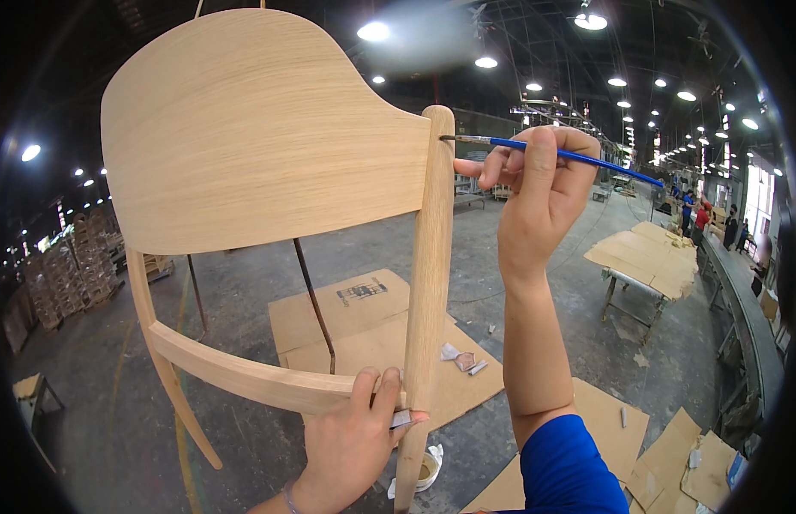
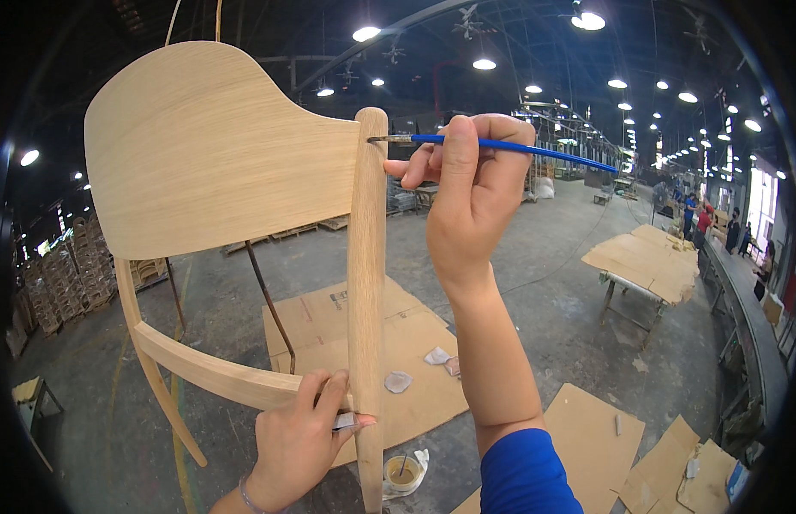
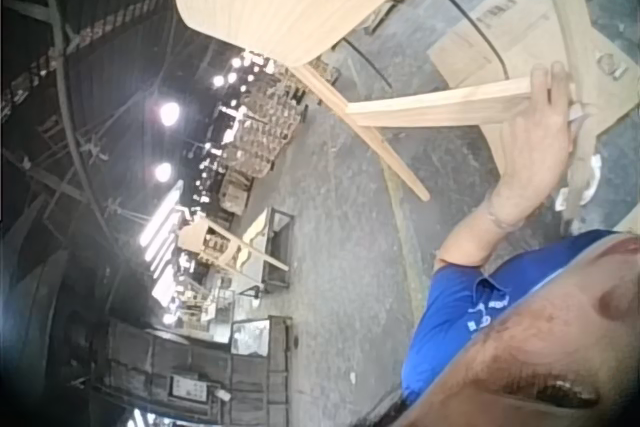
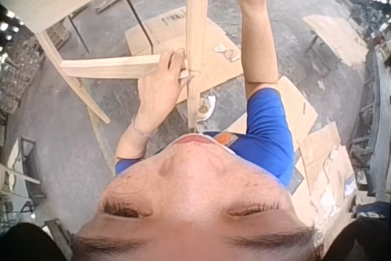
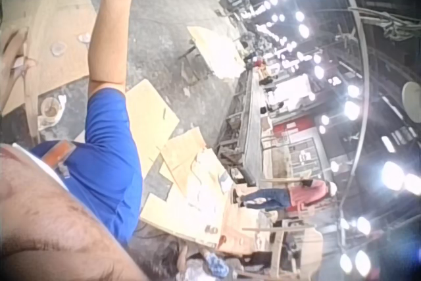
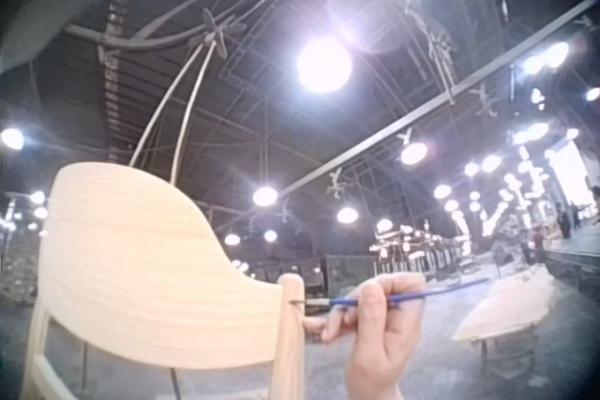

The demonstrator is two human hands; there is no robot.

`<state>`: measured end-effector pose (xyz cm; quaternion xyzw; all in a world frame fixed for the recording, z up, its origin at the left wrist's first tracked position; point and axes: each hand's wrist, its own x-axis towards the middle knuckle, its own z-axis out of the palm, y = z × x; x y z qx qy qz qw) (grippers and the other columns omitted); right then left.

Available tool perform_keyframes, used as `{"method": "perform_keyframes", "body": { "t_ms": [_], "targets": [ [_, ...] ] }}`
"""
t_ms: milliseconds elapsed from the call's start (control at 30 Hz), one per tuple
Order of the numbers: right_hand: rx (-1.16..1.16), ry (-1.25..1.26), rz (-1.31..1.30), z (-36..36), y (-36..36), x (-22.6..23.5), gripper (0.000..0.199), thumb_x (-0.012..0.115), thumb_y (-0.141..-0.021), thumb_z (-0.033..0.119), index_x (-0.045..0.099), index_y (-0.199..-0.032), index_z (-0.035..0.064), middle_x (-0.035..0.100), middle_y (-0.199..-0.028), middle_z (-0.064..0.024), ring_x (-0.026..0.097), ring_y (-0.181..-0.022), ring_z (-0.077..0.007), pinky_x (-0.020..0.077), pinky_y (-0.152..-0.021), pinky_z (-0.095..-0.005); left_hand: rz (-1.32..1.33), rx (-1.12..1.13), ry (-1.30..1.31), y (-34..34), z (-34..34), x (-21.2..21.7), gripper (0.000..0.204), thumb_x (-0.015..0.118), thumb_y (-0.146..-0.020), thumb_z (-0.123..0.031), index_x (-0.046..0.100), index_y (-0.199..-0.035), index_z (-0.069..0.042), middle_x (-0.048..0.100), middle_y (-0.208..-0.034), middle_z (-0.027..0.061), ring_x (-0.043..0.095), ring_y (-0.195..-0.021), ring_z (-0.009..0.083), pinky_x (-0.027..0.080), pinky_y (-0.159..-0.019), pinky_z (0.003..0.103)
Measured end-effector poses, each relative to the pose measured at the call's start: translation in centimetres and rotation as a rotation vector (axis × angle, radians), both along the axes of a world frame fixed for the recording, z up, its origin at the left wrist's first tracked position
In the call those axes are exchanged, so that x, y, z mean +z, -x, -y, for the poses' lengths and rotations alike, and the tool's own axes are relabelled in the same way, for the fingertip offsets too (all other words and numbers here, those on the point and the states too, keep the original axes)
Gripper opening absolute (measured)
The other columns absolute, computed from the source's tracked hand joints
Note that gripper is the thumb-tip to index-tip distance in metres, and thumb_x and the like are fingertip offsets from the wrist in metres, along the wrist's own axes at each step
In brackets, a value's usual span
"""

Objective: The person applies a finish to a wooden chair using a small brush, focusing on the joints and edges. They repeatedly dip the brush into a container and carefully coat the chair's frame and backrest. The person also uses a small pad to wipe or smooth the surface after applying the finish.

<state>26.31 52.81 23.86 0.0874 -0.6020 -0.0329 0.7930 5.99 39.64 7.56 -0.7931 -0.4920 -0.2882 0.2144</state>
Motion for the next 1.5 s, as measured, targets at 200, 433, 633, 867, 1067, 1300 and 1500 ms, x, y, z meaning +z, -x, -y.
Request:
{"method": "perform_keyframes", "body": {
  "t_ms": [200,433,633,867,1067,1300,1500],
  "targets": [
    [-0.009,-0.031,0.009,0.3,-0.3,-0.2,0.011,0.047,-0.115,0.014,0.043,-0.114,0.0042,0.054,-0.078,-0.0035,0.063,-0.063,-0.0100,0.0681,-0.067,-0.0340,-0.006,0.014,-0.006,-0.5,0.4,-0.3,0.063,0.078,-0.087,-0.054,0.071,-0.126,-0.005,0.067,-0.109,0.0020,0.071,-0.065,0.0165,0.055,-0.049,0.031],
    [-0.069,-0.040,0.038,-0.3,-0.2,-0.5,0.012,0.046,-0.116,0.016,0.044,-0.112,0.0044,0.054,-0.088,-0.0064,0.063,-0.065,-0.0134,0.0693,-0.067,-0.0390,0.001,0.013,0.000,-0.3,0.0,-0.3,0.064,0.079,-0.087,-0.054,0.072,-0.125,-0.004,0.067,-0.109,0.0025,0.071,-0.064,0.0169,0.054,-0.048,0.031],
    [-0.035,-0.033,0.025,-0.8,0.1,-0.7,0.012,0.046,-0.116,0.016,0.043,-0.113,0.0045,0.053,-0.084,-0.0053,0.062,-0.064,-0.0122,0.0689,-0.067,-0.0372,-0.001,0.015,0.010,0.1,-0.4,-0.5,0.065,0.078,-0.086,-0.055,0.072,-0.126,-0.004,0.067,-0.108,0.0029,0.071,-0.063,0.0165,0.055,-0.048,0.031],
    [0.002,-0.032,0.009,-0.6,0.3,-0.5,0.011,0.046,-0.116,0.014,0.042,-0.114,0.0041,0.053,-0.079,-0.0037,0.063,-0.063,-0.0099,0.0685,-0.066,-0.0338,-0.002,0.017,-0.023,0.2,-0.1,-0.6,0.065,0.077,-0.087,-0.056,0.072,-0.125,-0.004,0.067,-0.108,0.0028,0.070,-0.062,0.0163,0.054,-0.048,0.030],
    [-0.052,-0.052,0.031,-0.4,0.4,-0.4,0.013,0.048,-0.115,0.017,0.045,-0.113,0.0044,0.054,-0.088,-0.0057,0.064,-0.065,-0.0138,0.0700,-0.064,-0.0386,-0.006,0.023,-0.033,0.1,-0.3,-0.6,0.065,0.077,-0.087,-0.057,0.073,-0.125,-0.004,0.068,-0.108,0.0024,0.070,-0.062,0.0162,0.054,-0.047,0.030],
    [-0.079,-0.041,0.016,-1.1,0.8,-0.7,0.013,0.048,-0.115,0.016,0.044,-0.113,0.0043,0.054,-0.087,-0.0055,0.065,-0.065,-0.0140,0.0701,-0.063,-0.0394,-0.010,0.033,-0.044,0.6,-1.0,-1.0,0.065,0.076,-0.087,-0.058,0.073,-0.124,-0.005,0.068,-0.107,0.0019,0.070,-0.063,0.0163,0.054,-0.047,0.030],
    [-0.077,-0.027,0.018,-1.4,1.1,-1.0,0.012,0.047,-0.115,0.016,0.043,-0.113,0.0050,0.053,-0.087,-0.0056,0.062,-0.064,-0.0132,0.0700,-0.065,-0.0394,0.003,0.028,-0.055,0.8,-1.4,-1.1,0.065,0.076,-0.086,-0.058,0.073,-0.124,-0.005,0.068,-0.106,0.0021,0.070,-0.064,0.0167,0.054,-0.047,0.030]
  ]
}}
